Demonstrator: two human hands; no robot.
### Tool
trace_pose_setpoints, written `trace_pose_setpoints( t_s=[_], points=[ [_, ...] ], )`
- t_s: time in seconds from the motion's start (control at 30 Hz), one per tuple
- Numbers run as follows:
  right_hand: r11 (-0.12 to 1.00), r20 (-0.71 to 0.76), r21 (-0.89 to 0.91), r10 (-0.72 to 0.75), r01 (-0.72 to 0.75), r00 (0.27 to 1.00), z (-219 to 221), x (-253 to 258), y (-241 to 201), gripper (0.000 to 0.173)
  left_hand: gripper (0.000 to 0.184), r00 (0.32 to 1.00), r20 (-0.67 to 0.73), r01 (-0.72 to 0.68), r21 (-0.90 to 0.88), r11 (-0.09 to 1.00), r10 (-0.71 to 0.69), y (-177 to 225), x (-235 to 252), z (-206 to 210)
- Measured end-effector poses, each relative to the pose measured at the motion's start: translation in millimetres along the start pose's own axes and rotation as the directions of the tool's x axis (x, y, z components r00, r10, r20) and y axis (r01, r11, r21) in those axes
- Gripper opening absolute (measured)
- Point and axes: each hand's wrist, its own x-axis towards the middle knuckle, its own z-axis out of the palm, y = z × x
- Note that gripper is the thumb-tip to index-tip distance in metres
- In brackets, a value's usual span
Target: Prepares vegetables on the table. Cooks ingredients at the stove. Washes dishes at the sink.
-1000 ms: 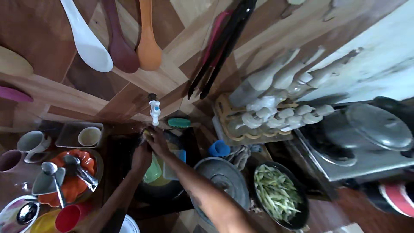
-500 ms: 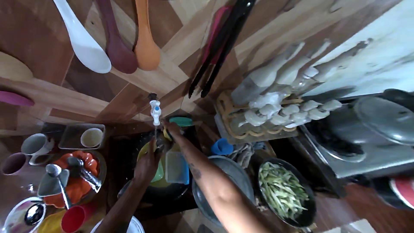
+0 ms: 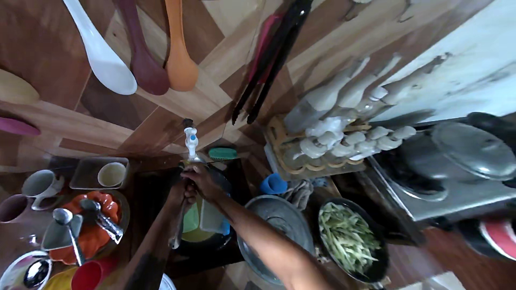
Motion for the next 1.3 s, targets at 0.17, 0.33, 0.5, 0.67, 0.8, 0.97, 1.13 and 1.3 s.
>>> trace_pose_setpoints(
  t_s=[0.17,0.33,0.5,0.67,0.8,0.97,1.13,1.3],
  points=[
    [0.934,-0.203,-0.357,-0.074,-0.003,0.976,-5,17,7,0.040,0.037,0.999,-0.005,-0.036,0.042,0.998,0.037,-5,0,4],
    [0.902,-0.101,-0.319,0.272,-0.290,0.957,-9,19,-30,0.040,0.043,0.991,0.115,-0.064,0.026,0.998,0.061,-9,8,-9],
    [0.897,0.250,-0.365,0.354,-0.251,0.901,-12,14,-38,0.030,0.045,0.984,0.019,-0.180,0.113,0.977,0.179,-28,26,-23],
    [0.958,0.544,-0.252,0.258,-0.138,0.798,-6,-43,-62,0.025,0.043,0.938,-0.033,-0.330,0.209,0.920,0.344,-6,20,-31],
    [0.967,0.473,-0.235,0.205,-0.102,0.857,-2,-81,-57,0.023,0.032,0.952,0.092,-0.307,0.260,0.916,0.293,22,25,-18],
    [0.864,-0.226,0.397,0.418,-0.309,0.880,-32,-48,-37,0.035,0.035,0.990,-0.093,-0.037,0.545,0.837,0.104,26,1,1],
    [0.961,-0.362,0.163,0.270,-0.225,0.892,-5,-25,-45,0.032,0.028,0.990,-0.077,-0.048,0.604,0.796,0.118,1,-1,-3],
    [0.933,-0.256,-0.019,0.342,-0.359,0.904,-5,16,-27,0.032,0.047,0.967,0.106,-0.226,0.781,0.583,0.233,-15,-12,-9]
  ],
)
